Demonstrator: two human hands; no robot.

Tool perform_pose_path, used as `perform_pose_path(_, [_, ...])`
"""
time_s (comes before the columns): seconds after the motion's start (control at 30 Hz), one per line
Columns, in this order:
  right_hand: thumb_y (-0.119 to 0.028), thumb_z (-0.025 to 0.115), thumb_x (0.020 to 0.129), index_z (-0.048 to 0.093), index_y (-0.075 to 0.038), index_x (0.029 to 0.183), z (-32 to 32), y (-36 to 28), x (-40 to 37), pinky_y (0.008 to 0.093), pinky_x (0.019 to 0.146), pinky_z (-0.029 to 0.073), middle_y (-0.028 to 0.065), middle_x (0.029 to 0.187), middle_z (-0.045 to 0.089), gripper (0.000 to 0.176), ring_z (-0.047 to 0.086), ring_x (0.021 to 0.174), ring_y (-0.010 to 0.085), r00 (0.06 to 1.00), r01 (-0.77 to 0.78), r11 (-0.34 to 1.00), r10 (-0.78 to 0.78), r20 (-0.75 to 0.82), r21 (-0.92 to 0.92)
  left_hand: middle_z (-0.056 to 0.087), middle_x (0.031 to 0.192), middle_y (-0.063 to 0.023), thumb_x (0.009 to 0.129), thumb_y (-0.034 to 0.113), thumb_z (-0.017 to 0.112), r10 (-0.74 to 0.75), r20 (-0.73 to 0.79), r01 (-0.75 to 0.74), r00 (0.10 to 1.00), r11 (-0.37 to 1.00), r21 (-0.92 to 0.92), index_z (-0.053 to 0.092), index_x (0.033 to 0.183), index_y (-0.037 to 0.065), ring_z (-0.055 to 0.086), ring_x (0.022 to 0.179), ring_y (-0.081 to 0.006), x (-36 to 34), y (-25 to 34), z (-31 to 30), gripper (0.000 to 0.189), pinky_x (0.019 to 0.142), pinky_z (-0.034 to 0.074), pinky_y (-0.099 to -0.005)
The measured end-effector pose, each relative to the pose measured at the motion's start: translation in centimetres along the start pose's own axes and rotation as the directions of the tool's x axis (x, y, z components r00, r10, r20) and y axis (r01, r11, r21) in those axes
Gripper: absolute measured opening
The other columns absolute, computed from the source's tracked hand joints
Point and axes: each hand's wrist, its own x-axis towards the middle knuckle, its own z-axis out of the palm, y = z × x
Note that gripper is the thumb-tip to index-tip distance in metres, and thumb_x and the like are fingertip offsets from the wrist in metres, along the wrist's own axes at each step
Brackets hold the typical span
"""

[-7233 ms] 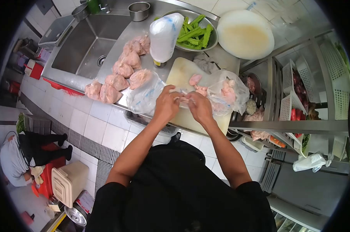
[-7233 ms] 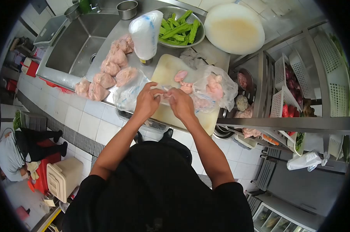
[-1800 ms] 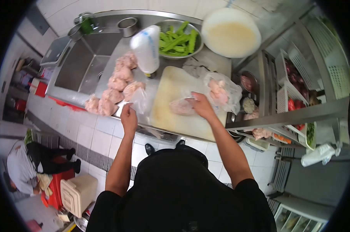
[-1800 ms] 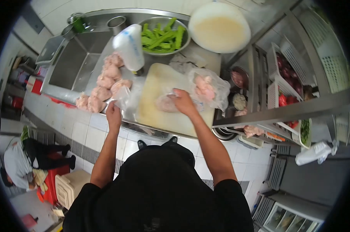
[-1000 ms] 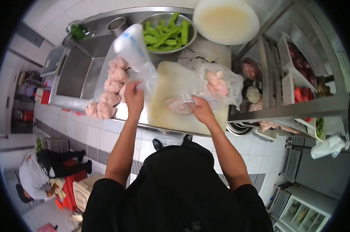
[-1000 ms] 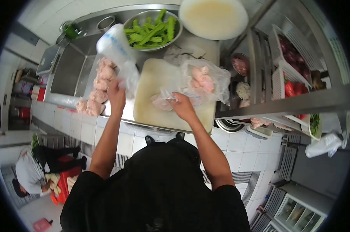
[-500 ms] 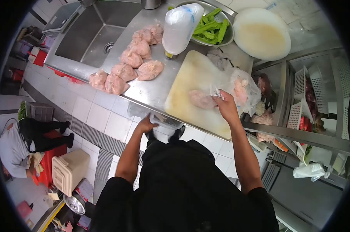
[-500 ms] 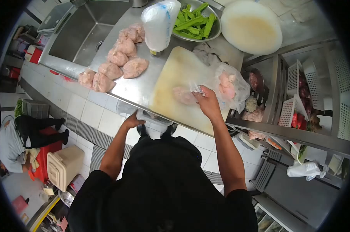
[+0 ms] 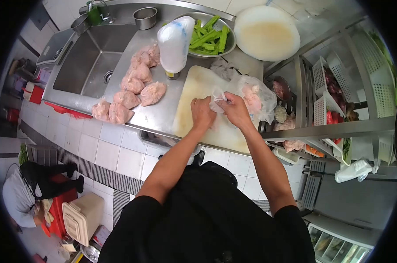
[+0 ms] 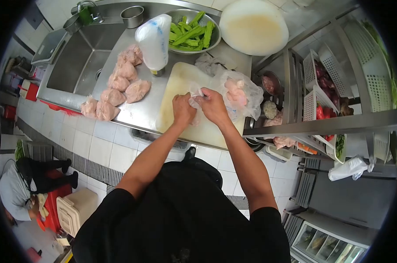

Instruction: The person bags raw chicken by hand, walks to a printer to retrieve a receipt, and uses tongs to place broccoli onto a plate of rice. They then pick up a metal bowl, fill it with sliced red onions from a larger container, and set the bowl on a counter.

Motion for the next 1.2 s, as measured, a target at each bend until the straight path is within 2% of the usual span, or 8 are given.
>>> perform_pose_path(0.07, [-0.015, 0.063, 0.09, 0.066, -0.002, 0.093, -0.8, 2.5, 0.1, 0.0238, 0.056, 0.043, -0.0019, 0.072, 0.059, 0.014, 0.051, 0.064, 0.0057, 0.996, -0.092, 0.995, 0.091, -0.019, -0.047, 0.062, 0.105, -0.0144, 0.071, 0.016, 0.072, -0.036, 0.162, 0.031, 0.986, 0.999, 0.034, 0.056, 0.12, 0.001, 0.054, 0.103, -0.0328, -0.2, -0.6, 0.6, 0.054, 0.101, 0.034, -0.048])
perform_pose_path(0.13, [-0.016, 0.064, 0.089, 0.065, -0.002, 0.087, -1.5, 3.6, 0.1, 0.0246, 0.051, 0.041, -0.002, 0.066, 0.057, 0.014, 0.051, 0.06, 0.0061, 0.98, -0.156, 0.981, 0.14, -0.139, -0.114, 0.063, 0.103, -0.0115, 0.07, 0.012, 0.07, 0.243, 0.008, -0.243, 0.97, 0.969, 0.048, 0.06, 0.116, 0.001, 0.055, 0.099, -0.0303, -1.6, -0.3, 0.6, 0.048, 0.1, 0.032, -0.054])
perform_pose_path(0.33, [-0.02, 0.067, 0.084, 0.062, 0.002, 0.081, -3.1, 0.8, 0.6, 0.0361, 0.057, 0.042, 0.0142, 0.061, 0.055, 0.022, 0.049, 0.056, 0.0204, 0.992, -0.028, 0.962, -0.007, -0.126, -0.272, 0.061, 0.116, -0.013, 0.078, 0.019, 0.066, 0.293, -0.139, -0.308, 0.946, 0.946, -0.101, 0.063, 0.114, 0.006, 0.052, 0.113, -0.0317, -1.3, 0.5, 2.8, 0.038, 0.102, 0.028, -0.0571])
perform_pose_path(0.87, [-0.023, 0.064, 0.089, 0.065, 0.001, 0.091, -1.9, 2.1, -0.9, 0.0298, 0.059, 0.043, 0.0068, 0.064, 0.055, 0.024, 0.049, 0.06, 0.0111, 0.991, 0.115, 0.957, -0.13, -0.038, -0.267, 0.059, 0.12, -0.0123, 0.07, 0.009, 0.064, 0.16, 0.045, -0.157, 0.986, 0.985, -0.064, 0.064, 0.106, 0.002, 0.045, 0.121, -0.0321, -1.5, -1.4, 4.0, 0.036, 0.107, 0.022, -0.0571])
perform_pose_path(0.97, [-0.016, 0.064, 0.085, 0.065, 0.001, 0.096, -2.6, 3.9, -1.1, 0.0392, 0.066, 0.047, 0.0193, 0.081, 0.064, 0.02, 0.058, 0.066, 0.0328, 0.992, -0.086, 0.991, 0.076, -0.101, -0.106, 0.062, 0.109, -0.0128, 0.066, 0.005, 0.064, 0.325, -0.108, -0.319, 0.94, 0.945, 0.065, 0.064, 0.101, 0.002, 0.048, 0.117, -0.032, -2.1, -1.5, 3.6, 0.036, 0.107, 0.024, -0.0552])
perform_pose_path(1.03, [-0.012, 0.062, 0.082, 0.066, 0.0, 0.098, -3.1, 2.7, -1.7, 0.0411, 0.072, 0.051, 0.0168, 0.092, 0.067, 0.021, 0.064, 0.076, 0.036, 0.91, 0.078, 0.813, -0.295, -0.293, -0.576, 0.062, 0.104, -0.0143, 0.065, 0.004, 0.062, 0.327, -0.05, -0.316, 0.944, 0.936, 0.157, 0.064, 0.1, 0.0, 0.049, 0.113, -0.0328, -1.9, -0.6, 3.4, 0.035, 0.105, 0.028, -0.0489])
perform_pose_path(1.17, [-0.01, 0.063, 0.079, 0.065, -0.003, 0.105, -2.2, -1.8, -2.6, 0.0465, 0.077, 0.051, 0.0199, 0.099, 0.066, 0.027, 0.063, 0.095, 0.0373, 0.908, 0.264, 0.799, -0.394, -0.139, -0.54, 0.063, 0.086, -0.011, 0.065, 0.004, 0.064, 0.33, -0.097, -0.321, 0.939, 0.942, 0.098, 0.065, 0.085, 0.003, 0.051, 0.105, -0.0295, -1.1, -0.2, 3.8, 0.02, 0.103, 0.029, -0.0506])
perform_pose_path(1.2, [-0.013, 0.062, 0.08, 0.063, -0.004, 0.106, -1.2, 0.2, -2.1, 0.0469, 0.076, 0.051, 0.0187, 0.098, 0.066, 0.027, 0.064, 0.093, 0.0363, 0.976, 0.186, 0.698, -0.211, 0.05, -0.692, 0.064, 0.084, -0.0102, 0.065, 0.004, 0.064, 0.315, -0.039, -0.31, 0.948, 0.945, 0.102, 0.066, 0.083, 0.004, 0.051, 0.103, -0.0294, -0.9, 0.1, 3.5, 0.018, 0.103, 0.03, -0.0498])
